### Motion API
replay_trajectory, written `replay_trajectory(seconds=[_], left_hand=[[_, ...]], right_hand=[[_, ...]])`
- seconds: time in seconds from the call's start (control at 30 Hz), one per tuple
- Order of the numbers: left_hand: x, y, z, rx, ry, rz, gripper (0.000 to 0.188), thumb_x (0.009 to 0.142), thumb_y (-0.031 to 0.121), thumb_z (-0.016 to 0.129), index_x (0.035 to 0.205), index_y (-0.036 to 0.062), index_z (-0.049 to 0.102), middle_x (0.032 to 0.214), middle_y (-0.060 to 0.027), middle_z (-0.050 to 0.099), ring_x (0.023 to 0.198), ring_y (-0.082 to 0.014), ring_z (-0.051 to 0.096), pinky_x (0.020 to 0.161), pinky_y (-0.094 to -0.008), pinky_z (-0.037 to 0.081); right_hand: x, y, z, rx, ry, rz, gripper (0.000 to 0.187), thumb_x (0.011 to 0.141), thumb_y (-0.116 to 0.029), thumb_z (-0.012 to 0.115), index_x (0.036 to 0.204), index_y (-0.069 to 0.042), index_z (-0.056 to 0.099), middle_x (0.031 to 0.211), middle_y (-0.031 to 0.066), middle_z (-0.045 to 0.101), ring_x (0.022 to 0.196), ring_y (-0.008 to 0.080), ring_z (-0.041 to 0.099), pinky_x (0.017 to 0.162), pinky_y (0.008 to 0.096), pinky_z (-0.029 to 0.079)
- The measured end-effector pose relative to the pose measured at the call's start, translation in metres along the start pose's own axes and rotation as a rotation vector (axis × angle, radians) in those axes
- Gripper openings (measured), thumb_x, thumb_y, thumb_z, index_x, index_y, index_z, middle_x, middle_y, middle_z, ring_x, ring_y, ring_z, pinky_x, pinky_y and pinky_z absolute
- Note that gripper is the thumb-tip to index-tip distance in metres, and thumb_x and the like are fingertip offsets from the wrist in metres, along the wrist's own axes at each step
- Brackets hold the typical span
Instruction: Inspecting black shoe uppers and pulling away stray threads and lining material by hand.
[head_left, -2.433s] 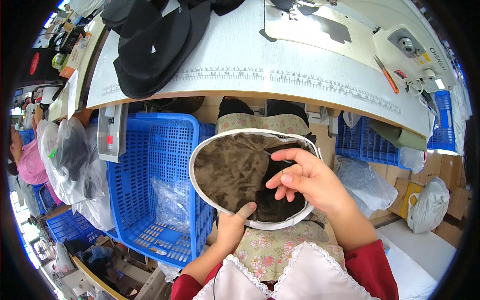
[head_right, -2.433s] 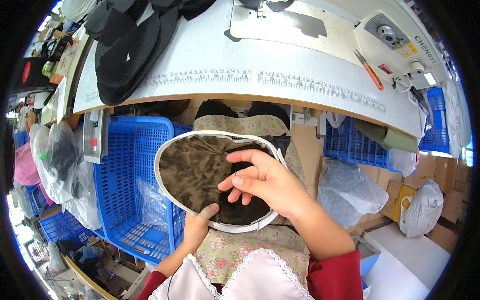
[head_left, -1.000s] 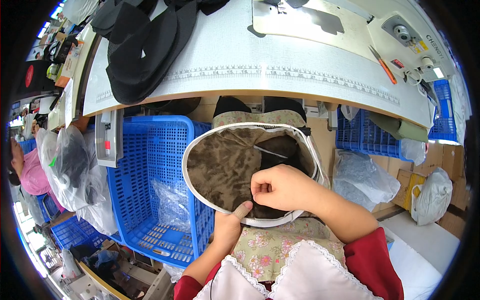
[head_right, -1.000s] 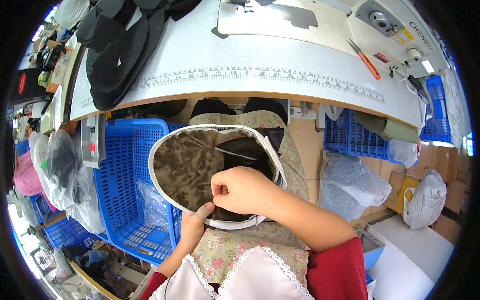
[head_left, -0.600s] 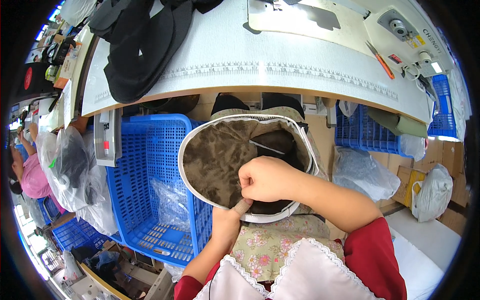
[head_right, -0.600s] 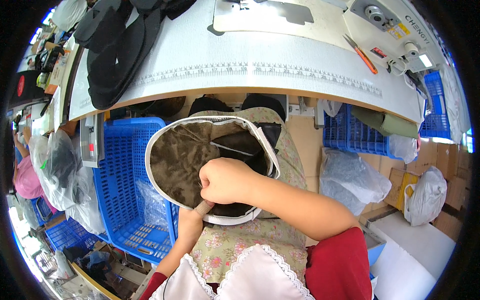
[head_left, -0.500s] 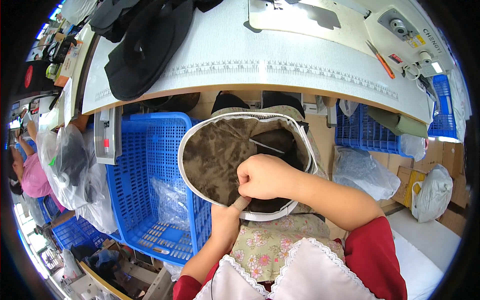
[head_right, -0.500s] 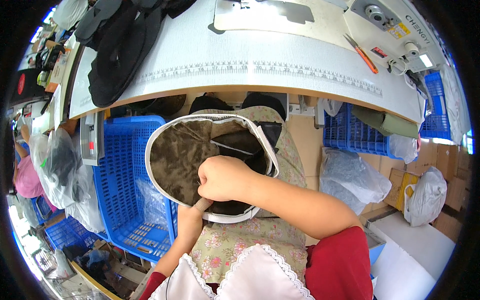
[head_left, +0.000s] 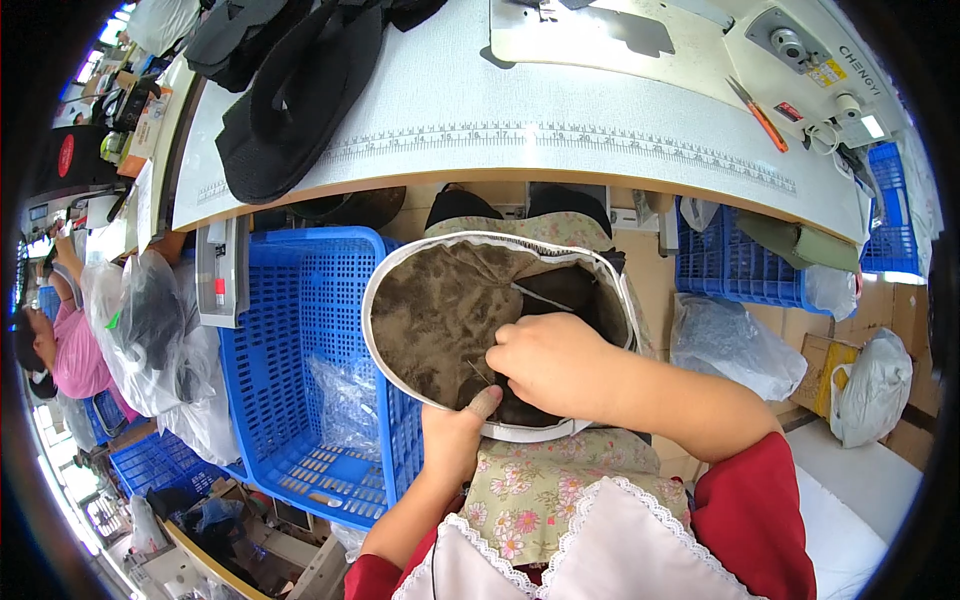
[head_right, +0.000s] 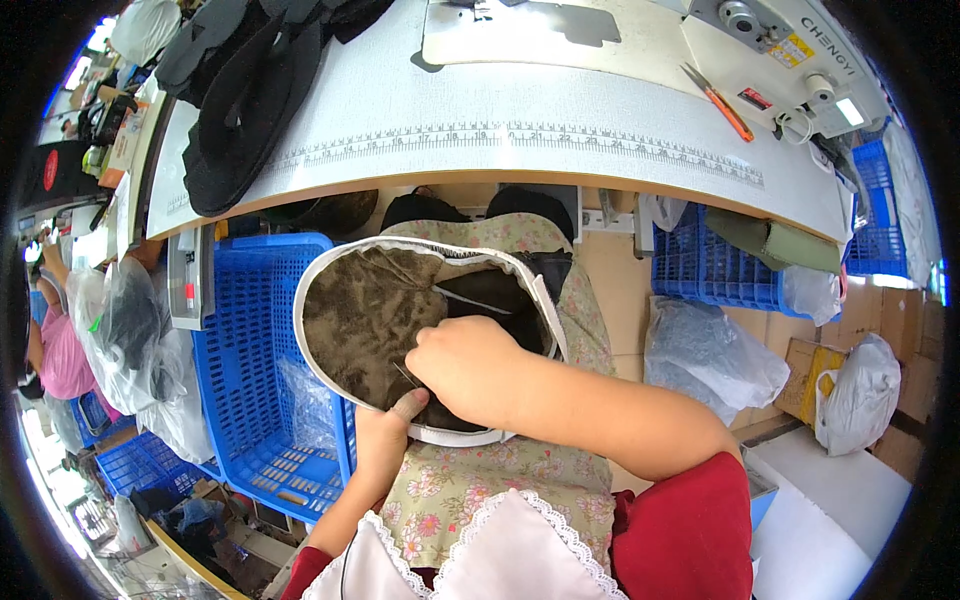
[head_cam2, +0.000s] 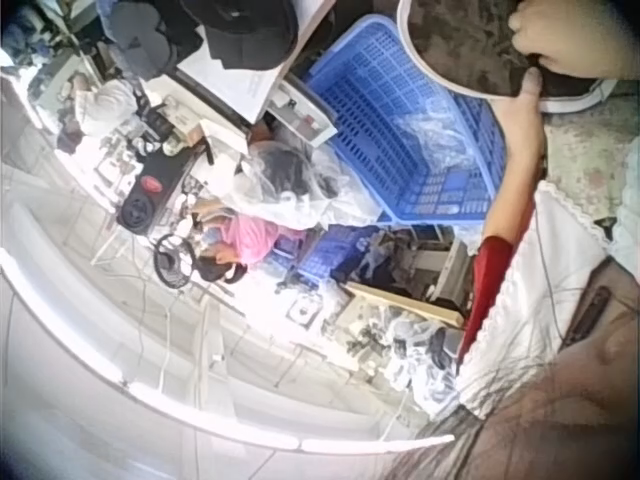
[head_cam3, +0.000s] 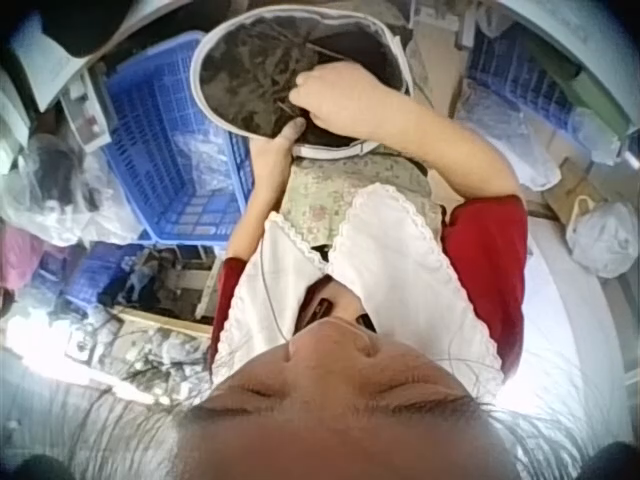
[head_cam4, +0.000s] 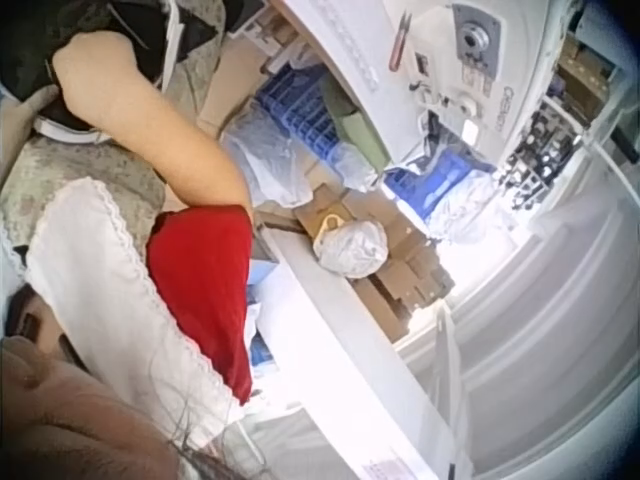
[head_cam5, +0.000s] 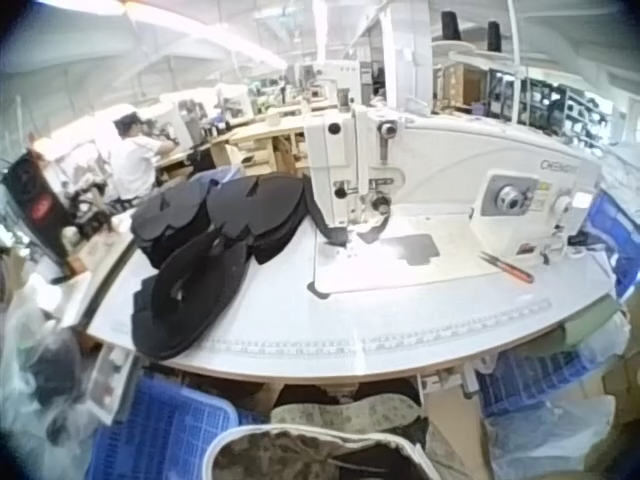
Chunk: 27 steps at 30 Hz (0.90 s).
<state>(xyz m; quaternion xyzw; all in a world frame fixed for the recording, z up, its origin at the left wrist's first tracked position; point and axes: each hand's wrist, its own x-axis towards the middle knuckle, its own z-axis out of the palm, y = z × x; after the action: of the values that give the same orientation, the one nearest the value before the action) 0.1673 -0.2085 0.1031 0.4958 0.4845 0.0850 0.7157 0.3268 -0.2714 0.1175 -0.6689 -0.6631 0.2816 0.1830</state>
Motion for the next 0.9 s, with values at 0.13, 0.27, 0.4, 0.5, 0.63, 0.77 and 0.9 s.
replay_trajectory(seconds=[0.13, 0.27, 0.4, 0.5, 0.63, 0.77, 0.9], left_hand=[[-0.001, 0.003, 0.002, -0.077, 0.011, -0.054, 0.046, 0.071, -0.008, 0.062, 0.116, 0.0003, 0.052, 0.111, -0.0072, 0.057, 0.099, -0.0184, 0.055, 0.089, -0.0312, 0.042], [0.000, 0.001, 0.001, -0.120, 0.013, -0.081, 0.046, 0.071, -0.009, 0.062, 0.115, 0.0004, 0.052, 0.110, -0.0068, 0.057, 0.098, -0.0182, 0.055, 0.088, -0.0311, 0.043], [0.001, 0.002, 0.000, -0.052, -0.005, -0.061, 0.048, 0.071, -0.009, 0.062, 0.116, 0.0003, 0.051, 0.110, -0.0066, 0.057, 0.099, -0.0180, 0.055, 0.088, -0.0310, 0.043], [0.003, -0.003, -0.002, -0.049, -0.033, 0.004, 0.048, 0.070, -0.008, 0.062, 0.116, 0.0002, 0.051, 0.110, -0.0064, 0.057, 0.099, -0.0176, 0.055, 0.088, -0.0306, 0.043], [0.003, 0.003, 0.000, -0.083, -0.041, -0.024, 0.048, 0.070, -0.008, 0.063, 0.116, 0.0002, 0.051, 0.111, -0.0067, 0.057, 0.100, -0.0178, 0.055, 0.089, -0.0305, 0.043], [0.004, 0.001, -0.001, 0.010, -0.052, 0.049, 0.046, 0.071, -0.006, 0.064, 0.115, 0.0001, 0.052, 0.113, -0.0072, 0.057, 0.102, -0.0182, 0.055, 0.091, -0.0310, 0.042], [0.005, 0.001, -0.003, 0.081, -0.084, 0.117, 0.046, 0.072, -0.004, 0.065, 0.115, 0.0001, 0.052, 0.114, -0.0070, 0.057, 0.103, -0.0181, 0.054, 0.091, -0.0308, 0.041]], right_hand=[[-0.007, 0.002, 0.011, -0.013, 0.103, -0.010, 0.006, 0.070, -0.010, 0.058, 0.071, -0.005, 0.062, 0.075, 0.0110, 0.060, 0.075, 0.0281, 0.061, 0.064, 0.0389, 0.050], [-0.007, 0.008, 0.017, 0.038, 0.171, -0.038, 0.008, 0.071, -0.013, 0.061, 0.069, -0.008, 0.056, 0.072, 0.0070, 0.054, 0.072, 0.0259, 0.058, 0.063, 0.0371, 0.048], [-0.004, 0.006, -0.004, 0.352, 0.053, 0.042, 0.011, 0.069, -0.017, 0.063, 0.069, -0.007, 0.057, 0.069, 0.0096, 0.058, 0.069, 0.0270, 0.059, 0.060, 0.0381, 0.048], [-0.001, 0.005, -0.013, 0.548, -0.105, 0.256, 0.014, 0.069, -0.019, 0.062, 0.070, -0.006, 0.056, 0.066, 0.0111, 0.060, 0.064, 0.0279, 0.060, 0.057, 0.0385, 0.047], [0.004, 0.008, -0.016, 0.757, -0.238, 0.326, 0.014, 0.070, -0.017, 0.061, 0.071, -0.005, 0.056, 0.066, 0.0128, 0.061, 0.063, 0.0298, 0.060, 0.056, 0.0385, 0.046], [0.010, 0.001, -0.019, 0.463, -0.121, 0.164, 0.012, 0.073, -0.014, 0.059, 0.072, -0.003, 0.054, 0.065, 0.0142, 0.061, 0.065, 0.0293, 0.061, 0.058, 0.0378, 0.048], [0.016, -0.004, -0.012, 0.010, 0.001, -0.137, 0.010, 0.076, -0.010, 0.053, 0.078, -0.001, 0.050, 0.069, 0.0132, 0.061, 0.069, 0.0283, 0.063, 0.060, 0.0376, 0.051]])
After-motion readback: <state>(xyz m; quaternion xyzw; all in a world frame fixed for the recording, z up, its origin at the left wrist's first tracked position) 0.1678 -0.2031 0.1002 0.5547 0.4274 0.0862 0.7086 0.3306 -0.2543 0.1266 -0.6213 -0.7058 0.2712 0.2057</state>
